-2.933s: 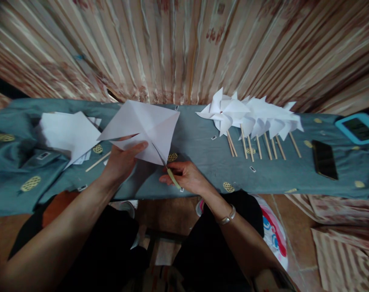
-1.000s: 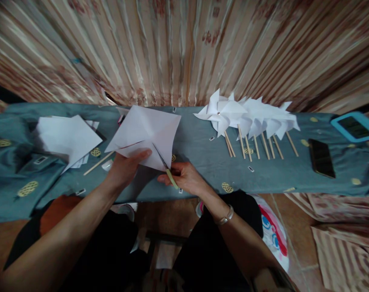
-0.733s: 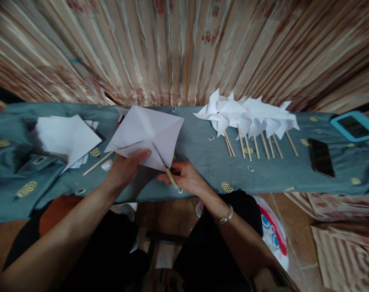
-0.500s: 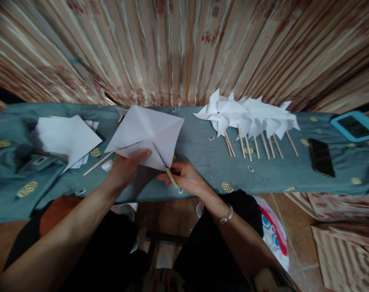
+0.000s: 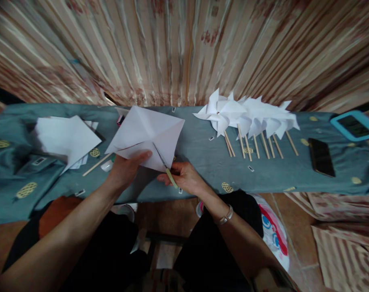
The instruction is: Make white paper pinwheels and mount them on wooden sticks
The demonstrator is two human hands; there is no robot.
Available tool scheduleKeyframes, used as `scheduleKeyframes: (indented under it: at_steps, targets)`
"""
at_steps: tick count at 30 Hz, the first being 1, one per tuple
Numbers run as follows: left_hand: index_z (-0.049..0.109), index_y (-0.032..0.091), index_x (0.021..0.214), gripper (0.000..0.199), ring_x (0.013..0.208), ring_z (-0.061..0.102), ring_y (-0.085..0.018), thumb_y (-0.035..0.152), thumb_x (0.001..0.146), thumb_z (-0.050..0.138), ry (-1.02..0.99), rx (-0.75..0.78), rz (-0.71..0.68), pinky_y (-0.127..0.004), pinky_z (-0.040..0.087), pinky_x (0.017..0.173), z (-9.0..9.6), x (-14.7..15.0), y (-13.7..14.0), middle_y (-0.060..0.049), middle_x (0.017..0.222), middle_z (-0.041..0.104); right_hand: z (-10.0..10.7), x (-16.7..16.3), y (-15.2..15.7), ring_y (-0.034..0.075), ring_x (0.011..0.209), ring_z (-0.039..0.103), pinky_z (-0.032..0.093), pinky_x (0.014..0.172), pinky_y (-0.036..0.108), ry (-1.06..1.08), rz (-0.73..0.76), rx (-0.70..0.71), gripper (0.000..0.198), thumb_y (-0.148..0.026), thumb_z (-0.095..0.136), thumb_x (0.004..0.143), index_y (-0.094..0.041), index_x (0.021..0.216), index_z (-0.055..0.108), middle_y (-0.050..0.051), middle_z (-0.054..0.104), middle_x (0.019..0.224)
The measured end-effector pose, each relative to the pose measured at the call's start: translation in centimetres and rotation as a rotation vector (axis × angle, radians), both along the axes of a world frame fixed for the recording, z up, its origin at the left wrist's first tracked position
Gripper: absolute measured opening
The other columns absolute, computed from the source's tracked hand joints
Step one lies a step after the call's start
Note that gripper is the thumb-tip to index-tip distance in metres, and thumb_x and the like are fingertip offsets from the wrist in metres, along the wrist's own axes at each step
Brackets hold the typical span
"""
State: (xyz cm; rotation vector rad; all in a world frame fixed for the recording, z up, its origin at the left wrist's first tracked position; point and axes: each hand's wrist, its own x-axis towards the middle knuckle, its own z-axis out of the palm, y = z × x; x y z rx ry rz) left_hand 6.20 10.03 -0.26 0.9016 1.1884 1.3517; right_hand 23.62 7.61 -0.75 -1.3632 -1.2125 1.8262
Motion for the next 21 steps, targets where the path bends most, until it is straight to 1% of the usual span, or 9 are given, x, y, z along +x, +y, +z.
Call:
scheduleKeyframes:
  at_steps: [5, 8, 13, 19, 21]
  targets:
    - [0.063, 0.023, 0.084, 0.029, 0.092, 0.066, -0.028, 0.028, 0.061, 0.080, 0.011, -0.010, -0.016, -0.045, 0.052, 0.090, 0.17, 0.03, -0.06, -0.002, 0.083, 0.073, 0.19, -0.05, -0.01, 0.007, 0.045, 0.051, 0.039, 0.043, 0.020, 0.010, 0.002, -0.001, 0.048, -0.050, 0.091, 0.047, -0.015, 0.071, 0.070, -0.004, 0.061, 0.051]
    - [0.063, 0.023, 0.081, 0.028, 0.091, 0.065, -0.027, 0.027, 0.060, 0.081, 0.031, -0.026, -0.007, -0.044, 0.052, 0.090, 0.27, -0.03, -0.09, -0.002, 0.083, 0.072, 0.30, -0.07, 0.04, 0.007, 0.044, 0.050, 0.039, 0.043, 0.021, 0.001, 0.004, -0.009, 0.048, -0.050, 0.091, 0.046, -0.015, 0.072, 0.071, -0.005, 0.060, 0.050]
    - [0.063, 0.022, 0.080, 0.026, 0.090, 0.065, -0.026, 0.026, 0.060, 0.080, 0.001, -0.015, -0.014, -0.043, 0.051, 0.092, 0.11, -0.03, -0.03, -0.002, 0.080, 0.071, 0.16, 0.00, 0.10, 0.008, 0.045, 0.052, 0.040, 0.044, 0.022, 0.002, 0.012, 0.014, 0.045, -0.049, 0.091, 0.048, -0.016, 0.067, 0.069, -0.004, 0.060, 0.050]
    - [0.064, 0.023, 0.080, 0.027, 0.087, 0.064, -0.025, 0.026, 0.060, 0.081, -0.006, -0.018, -0.014, -0.041, 0.053, 0.087, -0.08, -0.05, 0.03, -0.001, 0.081, 0.072, -0.08, -0.05, 0.08, 0.007, 0.044, 0.052, 0.039, 0.044, 0.021, -0.003, -0.008, 0.002, 0.048, -0.050, 0.091, 0.046, -0.015, 0.072, 0.071, -0.004, 0.061, 0.049]
    - [0.064, 0.023, 0.081, 0.027, 0.086, 0.064, -0.024, 0.026, 0.060, 0.081, 0.002, -0.013, -0.015, -0.040, 0.053, 0.086, -0.15, -0.09, 0.04, -0.002, 0.084, 0.072, -0.12, -0.08, 0.07, 0.007, 0.043, 0.052, 0.039, 0.043, 0.021, 0.003, -0.018, 0.001, 0.048, -0.051, 0.091, 0.045, -0.015, 0.070, 0.071, -0.004, 0.060, 0.049]
